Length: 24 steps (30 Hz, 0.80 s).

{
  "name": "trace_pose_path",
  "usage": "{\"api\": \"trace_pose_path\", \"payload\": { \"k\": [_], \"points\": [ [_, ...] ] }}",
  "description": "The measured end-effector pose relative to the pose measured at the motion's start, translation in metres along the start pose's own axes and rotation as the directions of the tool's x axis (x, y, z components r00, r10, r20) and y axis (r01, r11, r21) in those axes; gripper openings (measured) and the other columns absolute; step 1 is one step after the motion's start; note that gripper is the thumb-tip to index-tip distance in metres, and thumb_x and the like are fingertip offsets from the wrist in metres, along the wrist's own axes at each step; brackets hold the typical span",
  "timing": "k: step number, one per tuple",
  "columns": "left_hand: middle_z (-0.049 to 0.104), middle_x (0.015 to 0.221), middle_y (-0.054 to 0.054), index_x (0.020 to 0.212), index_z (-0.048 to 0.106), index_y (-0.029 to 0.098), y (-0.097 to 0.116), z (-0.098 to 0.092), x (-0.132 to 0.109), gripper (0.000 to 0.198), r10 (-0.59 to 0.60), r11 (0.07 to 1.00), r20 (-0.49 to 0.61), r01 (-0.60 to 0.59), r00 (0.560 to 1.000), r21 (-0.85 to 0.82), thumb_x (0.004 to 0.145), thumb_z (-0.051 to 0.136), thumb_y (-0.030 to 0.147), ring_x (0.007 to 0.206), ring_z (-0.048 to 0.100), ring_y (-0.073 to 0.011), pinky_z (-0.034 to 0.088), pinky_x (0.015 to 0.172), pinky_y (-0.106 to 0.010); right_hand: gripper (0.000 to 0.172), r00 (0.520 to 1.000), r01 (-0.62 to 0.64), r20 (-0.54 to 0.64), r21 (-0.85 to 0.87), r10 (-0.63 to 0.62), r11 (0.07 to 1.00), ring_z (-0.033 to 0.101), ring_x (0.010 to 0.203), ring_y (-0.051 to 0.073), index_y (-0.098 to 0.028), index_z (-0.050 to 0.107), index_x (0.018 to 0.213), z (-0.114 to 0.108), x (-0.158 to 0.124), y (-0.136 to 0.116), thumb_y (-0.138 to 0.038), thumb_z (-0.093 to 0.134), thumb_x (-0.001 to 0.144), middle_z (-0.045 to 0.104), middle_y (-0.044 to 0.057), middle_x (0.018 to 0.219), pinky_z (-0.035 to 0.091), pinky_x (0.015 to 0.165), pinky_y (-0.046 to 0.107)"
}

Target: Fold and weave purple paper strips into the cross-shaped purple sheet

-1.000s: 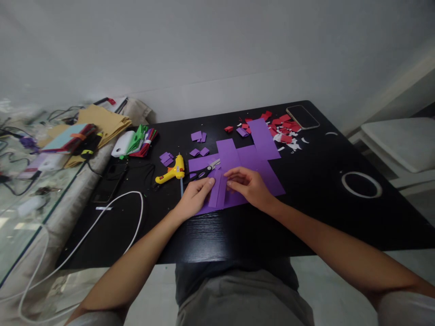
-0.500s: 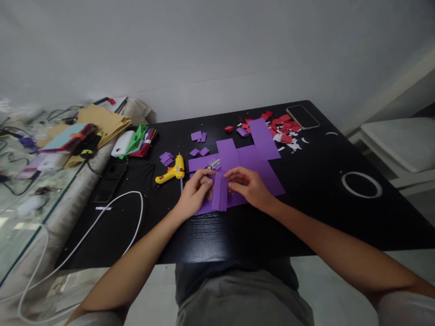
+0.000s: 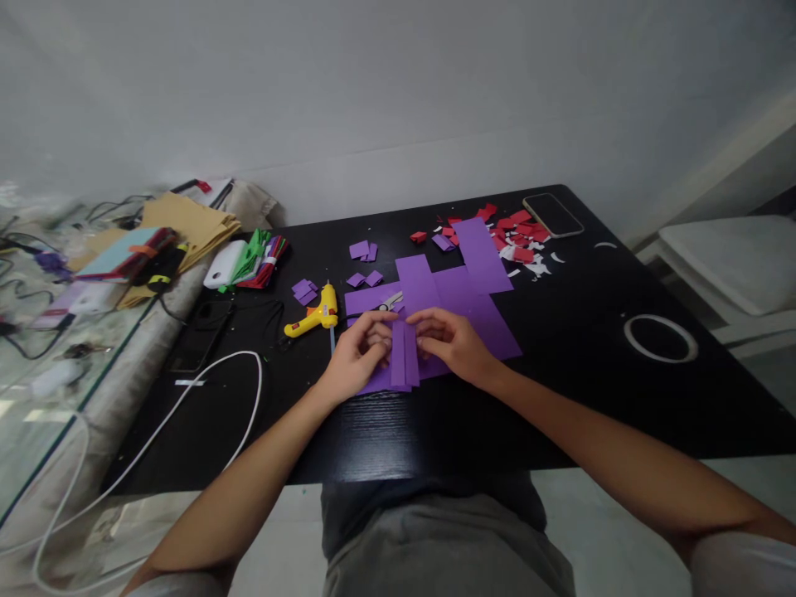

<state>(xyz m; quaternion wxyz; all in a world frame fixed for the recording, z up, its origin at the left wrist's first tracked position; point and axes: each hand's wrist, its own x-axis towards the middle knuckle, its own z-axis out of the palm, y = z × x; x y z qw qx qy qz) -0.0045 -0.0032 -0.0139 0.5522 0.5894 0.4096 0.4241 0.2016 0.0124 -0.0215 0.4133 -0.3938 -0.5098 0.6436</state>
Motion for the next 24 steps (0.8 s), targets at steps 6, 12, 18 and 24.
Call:
{"api": "trace_pose_path", "payload": {
  "k": [6,12,18,24],
  "points": [
    [0.062,0.085,0.000,0.119,0.060,0.016,-0.0003,0.0001,0.0008,0.039,0.008,1.000,0.003,-0.008,1.000,0.016,0.081,0.063,0.015,0.067,0.058,-0.0098,0.048,0.062,-0.021,0.027,1.000,-0.001,0.016,-0.003,0.001,1.000,0.065,0.068,0.014,-0.022,0.068,0.101,0.0000,-0.0005,-0.0012,-0.016,0.070,0.075,0.069,-0.001,0.084,0.055,0.064,0.029],
    [0.063,0.085,-0.001,0.115,0.063,0.016,-0.0030,0.0000,0.0013,0.033,0.028,0.997,-0.023,-0.026,0.999,0.074,0.082,0.066,0.016,0.070,0.058,-0.0097,0.044,0.063,-0.020,0.027,0.997,0.008,0.076,0.015,-0.010,1.000,0.066,0.070,0.013,-0.021,0.068,0.101,-0.0007,-0.0012,-0.0013,-0.016,0.069,0.075,0.071,0.000,0.087,0.054,0.065,0.028],
    [0.064,0.082,-0.001,0.109,0.064,0.016,-0.0037,0.0002,0.0016,0.026,-0.006,0.996,-0.035,0.009,0.999,0.090,0.087,0.071,0.028,0.065,0.057,-0.0097,0.045,0.059,-0.021,0.027,0.996,0.027,0.089,0.015,-0.028,1.000,0.068,0.076,0.014,-0.022,0.069,0.102,0.0010,-0.0020,0.0007,-0.018,0.071,0.075,0.072,0.001,0.089,0.056,0.069,0.028],
    [0.058,0.071,0.004,0.099,0.062,0.017,0.0001,0.0025,0.0024,0.028,-0.021,0.998,-0.042,0.023,0.999,0.063,0.089,0.072,0.040,0.057,0.057,-0.0083,0.050,0.056,-0.020,0.024,1.000,0.002,0.019,-0.007,-0.002,1.000,0.070,0.078,0.016,-0.021,0.069,0.100,0.0023,0.0001,0.0040,-0.025,0.076,0.077,0.074,0.002,0.091,0.058,0.068,0.028]
  ]
}}
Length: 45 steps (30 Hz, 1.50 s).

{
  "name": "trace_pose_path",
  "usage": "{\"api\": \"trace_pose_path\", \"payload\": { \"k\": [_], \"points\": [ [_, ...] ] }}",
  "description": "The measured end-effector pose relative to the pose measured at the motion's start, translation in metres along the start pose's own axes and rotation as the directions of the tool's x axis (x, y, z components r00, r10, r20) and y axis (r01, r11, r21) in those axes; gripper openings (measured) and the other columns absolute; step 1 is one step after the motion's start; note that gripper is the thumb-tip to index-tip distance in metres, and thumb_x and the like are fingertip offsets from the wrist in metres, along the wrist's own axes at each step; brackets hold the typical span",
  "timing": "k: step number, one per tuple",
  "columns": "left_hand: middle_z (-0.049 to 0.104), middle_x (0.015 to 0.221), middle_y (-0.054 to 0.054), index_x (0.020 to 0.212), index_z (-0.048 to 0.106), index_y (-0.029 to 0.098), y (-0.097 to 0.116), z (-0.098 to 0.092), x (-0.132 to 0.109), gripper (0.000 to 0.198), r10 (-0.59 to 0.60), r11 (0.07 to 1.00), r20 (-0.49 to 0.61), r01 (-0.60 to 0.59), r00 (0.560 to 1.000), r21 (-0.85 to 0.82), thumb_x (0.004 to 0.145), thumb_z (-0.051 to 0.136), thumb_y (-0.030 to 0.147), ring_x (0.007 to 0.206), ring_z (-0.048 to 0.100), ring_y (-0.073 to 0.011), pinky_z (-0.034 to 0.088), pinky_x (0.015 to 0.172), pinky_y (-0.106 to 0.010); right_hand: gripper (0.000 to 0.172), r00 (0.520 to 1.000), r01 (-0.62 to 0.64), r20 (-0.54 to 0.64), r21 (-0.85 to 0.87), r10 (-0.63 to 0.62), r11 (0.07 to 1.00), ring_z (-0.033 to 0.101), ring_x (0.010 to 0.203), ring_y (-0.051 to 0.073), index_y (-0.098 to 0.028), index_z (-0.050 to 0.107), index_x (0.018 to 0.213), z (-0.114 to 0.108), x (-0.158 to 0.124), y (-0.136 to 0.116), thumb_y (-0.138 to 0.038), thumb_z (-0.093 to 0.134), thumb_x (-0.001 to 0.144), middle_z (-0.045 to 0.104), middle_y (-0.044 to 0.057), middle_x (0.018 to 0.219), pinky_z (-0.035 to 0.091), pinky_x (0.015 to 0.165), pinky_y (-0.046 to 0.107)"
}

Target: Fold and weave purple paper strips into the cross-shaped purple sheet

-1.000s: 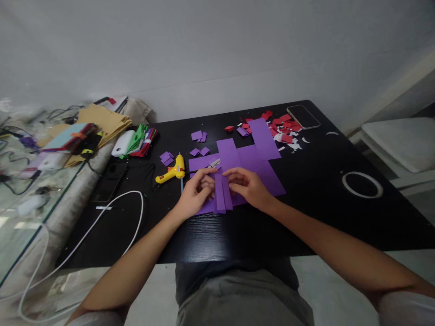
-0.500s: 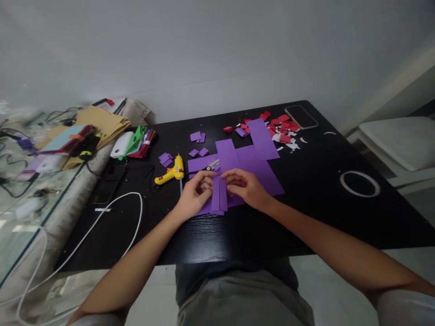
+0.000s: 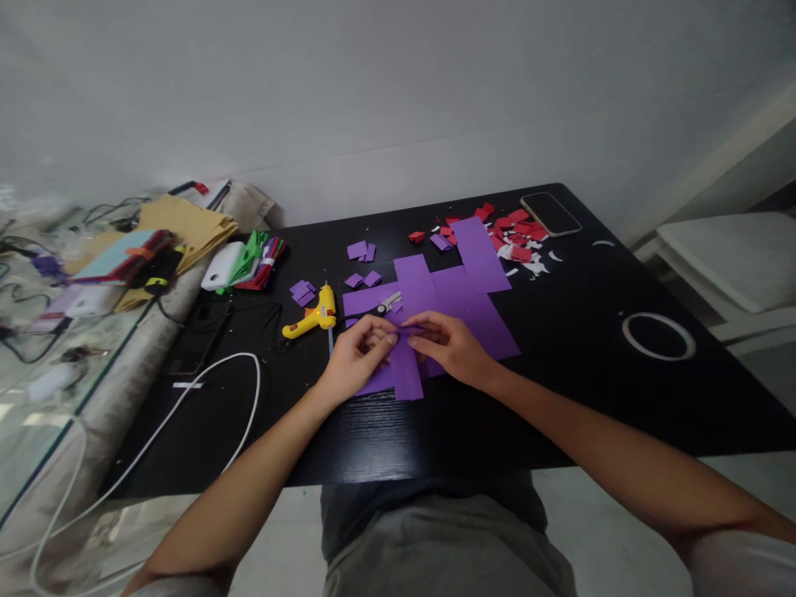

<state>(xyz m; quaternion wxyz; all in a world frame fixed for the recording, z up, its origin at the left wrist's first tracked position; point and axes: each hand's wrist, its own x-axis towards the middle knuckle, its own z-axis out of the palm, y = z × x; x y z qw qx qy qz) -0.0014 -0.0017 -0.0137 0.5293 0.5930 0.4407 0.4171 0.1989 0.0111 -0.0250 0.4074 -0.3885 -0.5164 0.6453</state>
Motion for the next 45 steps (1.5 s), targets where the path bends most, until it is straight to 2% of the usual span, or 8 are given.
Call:
{"api": "trace_pose_path", "payload": {
  "k": [7,15,20,27,45],
  "points": [
    [0.061,0.063,0.004,0.096,0.058,0.018,-0.0024,0.0007,0.0003,0.033,0.001,1.000,-0.016,-0.001,1.000,0.006,0.091,0.069,0.048,0.054,0.059,-0.0095,0.051,0.055,-0.020,0.027,1.000,0.000,-0.026,-0.005,0.000,1.000,0.069,0.073,0.017,-0.021,0.069,0.093,-0.0004,0.0012,0.0022,-0.031,0.084,0.073,0.074,0.002,0.084,0.059,0.066,0.032],
    [0.057,0.064,0.006,0.094,0.057,0.018,-0.0045,0.0004,-0.0004,0.027,0.013,1.000,-0.013,-0.013,1.000,0.013,0.091,0.070,0.042,0.054,0.057,-0.0085,0.050,0.054,-0.019,0.029,1.000,-0.012,-0.028,-0.006,0.012,1.000,0.069,0.068,0.016,-0.020,0.068,0.094,-0.0016,0.0009,0.0027,-0.032,0.084,0.072,0.074,0.001,0.082,0.059,0.066,0.032],
    [0.056,0.066,0.005,0.090,0.056,0.018,-0.0043,0.0004,0.0004,0.024,0.018,0.999,-0.012,-0.017,1.000,0.036,0.091,0.069,0.039,0.055,0.057,-0.0089,0.050,0.055,-0.020,0.024,1.000,-0.025,-0.016,0.006,0.025,1.000,0.069,0.066,0.016,-0.021,0.068,0.091,-0.0010,0.0017,0.0026,-0.028,0.082,0.072,0.073,0.000,0.078,0.059,0.066,0.032],
    [0.056,0.066,0.005,0.097,0.059,0.018,-0.0032,0.0009,0.0006,0.023,-0.004,1.000,-0.011,0.004,1.000,0.028,0.088,0.071,0.035,0.055,0.055,-0.0091,0.048,0.054,-0.021,0.025,1.000,0.008,-0.011,-0.004,-0.008,1.000,0.068,0.066,0.015,-0.021,0.069,0.093,-0.0005,0.0016,0.0030,-0.029,0.081,0.073,0.072,0.000,0.078,0.060,0.068,0.033],
    [0.056,0.067,0.004,0.096,0.060,0.017,-0.0022,0.0013,0.0000,0.020,-0.006,0.999,-0.011,0.006,1.000,0.043,0.087,0.070,0.032,0.055,0.054,-0.0091,0.047,0.054,-0.021,0.020,1.000,-0.010,-0.001,-0.005,0.010,1.000,0.070,0.066,0.015,-0.021,0.071,0.091,-0.0011,0.0020,0.0034,-0.022,0.080,0.074,0.073,0.000,0.075,0.061,0.068,0.032]
  ]
}}
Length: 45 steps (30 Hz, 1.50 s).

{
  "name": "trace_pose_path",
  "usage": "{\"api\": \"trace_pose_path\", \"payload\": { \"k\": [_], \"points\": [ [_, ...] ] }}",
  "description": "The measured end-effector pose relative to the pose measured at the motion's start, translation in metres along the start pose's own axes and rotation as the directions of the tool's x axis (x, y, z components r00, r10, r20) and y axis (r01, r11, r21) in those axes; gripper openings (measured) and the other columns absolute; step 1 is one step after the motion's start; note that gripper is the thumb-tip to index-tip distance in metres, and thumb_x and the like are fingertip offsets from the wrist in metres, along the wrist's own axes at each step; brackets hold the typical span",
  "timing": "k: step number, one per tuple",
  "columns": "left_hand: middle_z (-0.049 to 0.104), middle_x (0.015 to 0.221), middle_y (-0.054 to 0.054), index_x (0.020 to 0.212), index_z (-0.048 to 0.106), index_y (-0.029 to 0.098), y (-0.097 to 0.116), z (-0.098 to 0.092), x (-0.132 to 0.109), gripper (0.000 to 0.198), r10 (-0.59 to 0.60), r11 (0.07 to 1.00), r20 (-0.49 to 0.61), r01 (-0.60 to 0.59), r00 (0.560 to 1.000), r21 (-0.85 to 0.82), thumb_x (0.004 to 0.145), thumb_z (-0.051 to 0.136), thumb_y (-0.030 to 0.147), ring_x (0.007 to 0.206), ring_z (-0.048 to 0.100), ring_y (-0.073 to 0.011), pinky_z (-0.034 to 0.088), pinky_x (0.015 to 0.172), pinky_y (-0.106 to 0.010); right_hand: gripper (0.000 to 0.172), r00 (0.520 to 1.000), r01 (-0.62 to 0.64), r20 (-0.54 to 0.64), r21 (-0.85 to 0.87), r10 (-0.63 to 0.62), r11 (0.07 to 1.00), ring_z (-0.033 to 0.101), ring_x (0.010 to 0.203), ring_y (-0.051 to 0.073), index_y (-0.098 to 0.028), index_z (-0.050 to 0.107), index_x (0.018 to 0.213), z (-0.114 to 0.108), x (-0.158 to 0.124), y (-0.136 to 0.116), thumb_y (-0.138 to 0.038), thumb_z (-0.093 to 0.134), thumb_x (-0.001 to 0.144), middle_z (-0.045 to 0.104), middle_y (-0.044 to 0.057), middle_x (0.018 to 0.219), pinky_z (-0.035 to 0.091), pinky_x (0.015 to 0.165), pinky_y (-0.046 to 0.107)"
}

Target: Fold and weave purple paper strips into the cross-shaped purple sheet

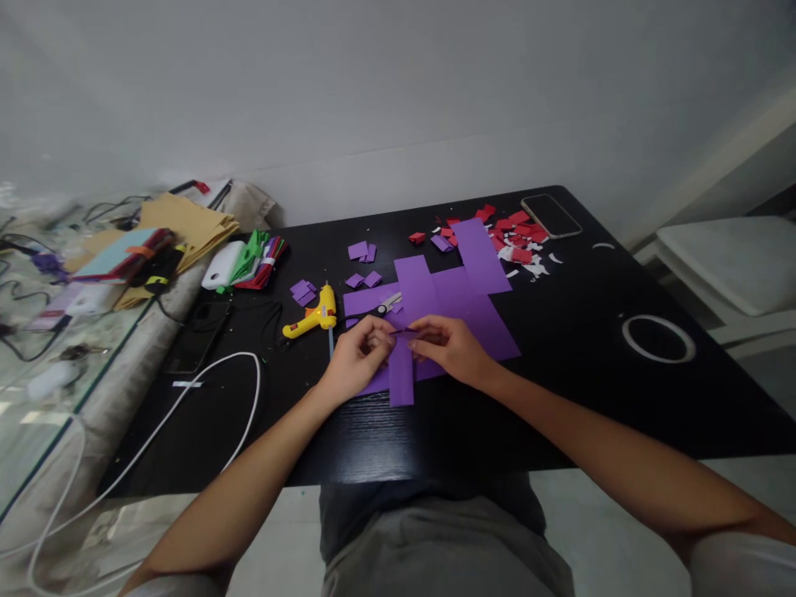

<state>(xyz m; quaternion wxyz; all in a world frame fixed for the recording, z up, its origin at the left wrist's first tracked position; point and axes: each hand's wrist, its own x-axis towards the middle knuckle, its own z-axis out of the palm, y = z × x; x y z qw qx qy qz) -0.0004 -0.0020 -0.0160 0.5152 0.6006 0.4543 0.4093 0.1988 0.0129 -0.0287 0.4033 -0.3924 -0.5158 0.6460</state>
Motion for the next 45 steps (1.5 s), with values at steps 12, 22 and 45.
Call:
{"api": "trace_pose_path", "payload": {
  "k": [12,22,45],
  "points": [
    [0.055,0.066,0.004,0.095,0.060,0.017,0.002,0.000,0.000,0.020,0.010,0.999,0.003,-0.011,1.000,0.035,0.088,0.069,0.033,0.055,0.053,-0.0091,0.044,0.055,-0.021,0.024,1.000,-0.012,-0.006,-0.005,0.012,1.000,0.070,0.066,0.016,-0.021,0.069,0.091,-0.001,0.001,0.001,-0.027,0.082,0.072,0.072,0.000,0.076,0.061,0.069,0.033],
    [0.057,0.067,0.004,0.096,0.062,0.018,-0.002,-0.002,0.000,0.019,0.022,0.997,-0.002,-0.022,1.000,0.071,0.088,0.070,0.033,0.057,0.053,-0.0096,0.042,0.056,-0.021,0.025,1.000,-0.012,-0.018,-0.003,0.012,1.000,0.070,0.066,0.016,-0.020,0.069,0.091,-0.001,0.001,0.004,-0.027,0.083,0.071,0.073,0.000,0.076,0.061,0.067,0.033],
    [0.065,0.064,0.002,0.094,0.064,0.016,0.005,-0.006,0.003,0.019,-0.006,0.993,0.042,0.011,0.999,-0.122,0.086,0.071,0.032,0.054,0.063,-0.0116,0.052,0.056,-0.023,0.010,0.998,0.053,-0.026,-0.019,-0.054,0.998,0.067,0.068,0.016,-0.021,0.074,0.088,-0.003,-0.001,-0.010,-0.027,0.072,0.079,0.072,0.000,0.074,0.056,0.067,0.032]
  ]
}}
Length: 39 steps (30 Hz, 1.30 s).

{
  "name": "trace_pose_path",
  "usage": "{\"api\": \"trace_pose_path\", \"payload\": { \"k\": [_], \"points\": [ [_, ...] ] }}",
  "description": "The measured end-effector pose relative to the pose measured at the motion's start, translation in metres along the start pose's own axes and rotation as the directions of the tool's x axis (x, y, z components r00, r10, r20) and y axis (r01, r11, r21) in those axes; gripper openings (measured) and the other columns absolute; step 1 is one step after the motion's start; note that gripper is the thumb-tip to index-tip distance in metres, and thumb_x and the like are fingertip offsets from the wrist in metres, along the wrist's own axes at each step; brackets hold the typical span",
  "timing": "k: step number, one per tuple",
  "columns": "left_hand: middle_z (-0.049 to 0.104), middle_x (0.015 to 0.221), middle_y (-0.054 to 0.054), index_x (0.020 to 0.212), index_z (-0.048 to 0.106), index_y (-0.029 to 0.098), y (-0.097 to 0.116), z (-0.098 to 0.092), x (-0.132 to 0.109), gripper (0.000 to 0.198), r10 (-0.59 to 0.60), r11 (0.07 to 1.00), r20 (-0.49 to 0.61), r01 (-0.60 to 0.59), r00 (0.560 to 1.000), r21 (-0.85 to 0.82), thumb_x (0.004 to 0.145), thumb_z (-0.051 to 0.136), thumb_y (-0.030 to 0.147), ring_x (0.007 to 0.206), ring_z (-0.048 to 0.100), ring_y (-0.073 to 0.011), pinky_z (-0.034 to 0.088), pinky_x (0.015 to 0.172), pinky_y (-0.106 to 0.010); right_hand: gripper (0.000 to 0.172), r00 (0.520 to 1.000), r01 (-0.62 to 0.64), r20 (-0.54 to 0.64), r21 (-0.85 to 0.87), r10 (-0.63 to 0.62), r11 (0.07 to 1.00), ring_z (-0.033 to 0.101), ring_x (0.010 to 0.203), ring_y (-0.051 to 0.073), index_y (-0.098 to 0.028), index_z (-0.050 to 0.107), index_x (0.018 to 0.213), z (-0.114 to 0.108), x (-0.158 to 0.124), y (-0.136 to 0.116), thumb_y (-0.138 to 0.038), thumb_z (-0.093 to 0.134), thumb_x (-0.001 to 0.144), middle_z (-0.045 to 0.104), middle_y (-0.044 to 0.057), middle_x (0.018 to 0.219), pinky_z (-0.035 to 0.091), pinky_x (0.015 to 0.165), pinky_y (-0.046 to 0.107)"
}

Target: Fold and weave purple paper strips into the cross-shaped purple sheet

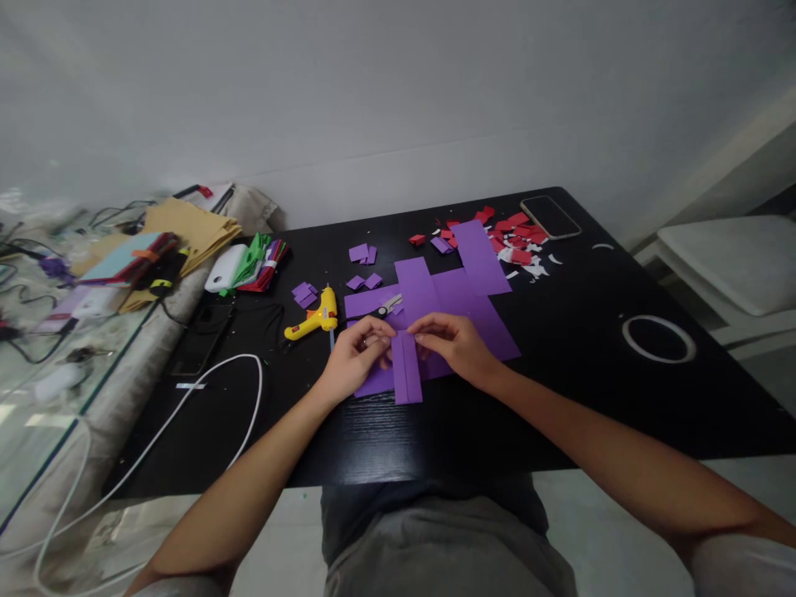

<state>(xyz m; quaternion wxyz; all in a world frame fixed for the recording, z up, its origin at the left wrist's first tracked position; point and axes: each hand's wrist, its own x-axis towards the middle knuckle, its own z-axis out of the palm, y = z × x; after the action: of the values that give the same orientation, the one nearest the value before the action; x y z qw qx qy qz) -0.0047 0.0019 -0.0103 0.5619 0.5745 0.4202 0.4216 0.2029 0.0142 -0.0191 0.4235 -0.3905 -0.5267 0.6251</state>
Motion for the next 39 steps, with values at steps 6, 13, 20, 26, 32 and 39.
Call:
{"api": "trace_pose_path", "payload": {
  "k": [6,13,20,26,32,39],
  "points": [
    [0.064,0.065,0.003,0.095,0.065,0.015,0.000,0.000,-0.001,0.019,-0.007,1.000,-0.012,0.007,1.000,-0.008,0.085,0.072,0.030,0.053,0.063,-0.0104,0.052,0.056,-0.022,0.017,1.000,0.002,0.010,0.043,-0.003,0.999,0.068,0.071,0.015,-0.023,0.075,0.093,0.001,0.000,0.001,-0.022,0.073,0.076,0.075,0.000,0.082,0.055,0.065,0.029],
    [0.063,0.070,0.002,0.097,0.061,0.016,0.002,0.004,-0.002,0.019,0.013,1.000,-0.003,-0.013,1.000,-0.007,0.084,0.070,0.026,0.057,0.062,-0.0100,0.053,0.056,-0.022,0.023,0.999,-0.026,0.032,0.039,0.025,0.999,0.073,0.079,0.017,-0.023,0.073,0.099,0.001,0.000,0.004,-0.020,0.073,0.076,0.078,0.001,0.089,0.057,0.072,0.030],
    [0.063,0.076,0.001,0.100,0.060,0.017,-0.003,0.002,-0.003,0.018,0.027,0.998,-0.005,-0.027,1.000,0.050,0.086,0.067,0.025,0.061,0.061,-0.0106,0.053,0.059,-0.024,0.022,1.000,0.002,0.023,0.005,-0.002,1.000,0.075,0.091,0.020,-0.022,0.075,0.098,-0.002,0.002,0.009,-0.022,0.075,0.076,0.079,0.003,0.094,0.059,0.089,0.037],
    [0.064,0.082,-0.003,0.097,0.070,0.017,-0.002,-0.002,-0.004,0.012,0.154,0.938,0.062,-0.165,0.986,0.303,0.089,0.061,0.018,0.071,0.059,-0.0127,0.048,0.066,-0.025,0.017,1.000,0.003,0.011,-0.073,-0.002,0.997,0.075,0.092,0.020,-0.021,0.078,0.094,-0.003,0.002,0.008,-0.024,0.070,0.079,0.080,0.004,0.096,0.058,0.091,0.038],
    [0.067,0.091,-0.006,0.098,0.075,0.018,-0.001,-0.004,-0.004,0.016,0.185,0.914,0.104,-0.210,0.977,0.346,0.093,0.060,0.022,0.077,0.062,-0.0147,0.049,0.070,-0.028,0.022,1.000,-0.027,0.011,-0.041,0.028,0.999,0.074,0.082,0.018,-0.022,0.074,0.101,-0.003,0.001,0.008,-0.025,0.073,0.079,0.079,0.002,0.090,0.058,0.079,0.033],
    [0.063,0.076,0.001,0.103,0.061,0.017,-0.008,0.001,-0.003,0.026,-0.004,0.999,0.014,0.003,1.000,0.047,0.086,0.073,0.032,0.066,0.064,-0.0121,0.052,0.065,-0.025,0.016,1.000,0.017,0.010,-0.047,-0.017,0.999,0.074,0.091,0.018,-0.022,0.071,0.092,-0.003,0.003,0.011,-0.029,0.076,0.078,0.078,0.003,0.093,0.058,0.090,0.035]
  ]
}}
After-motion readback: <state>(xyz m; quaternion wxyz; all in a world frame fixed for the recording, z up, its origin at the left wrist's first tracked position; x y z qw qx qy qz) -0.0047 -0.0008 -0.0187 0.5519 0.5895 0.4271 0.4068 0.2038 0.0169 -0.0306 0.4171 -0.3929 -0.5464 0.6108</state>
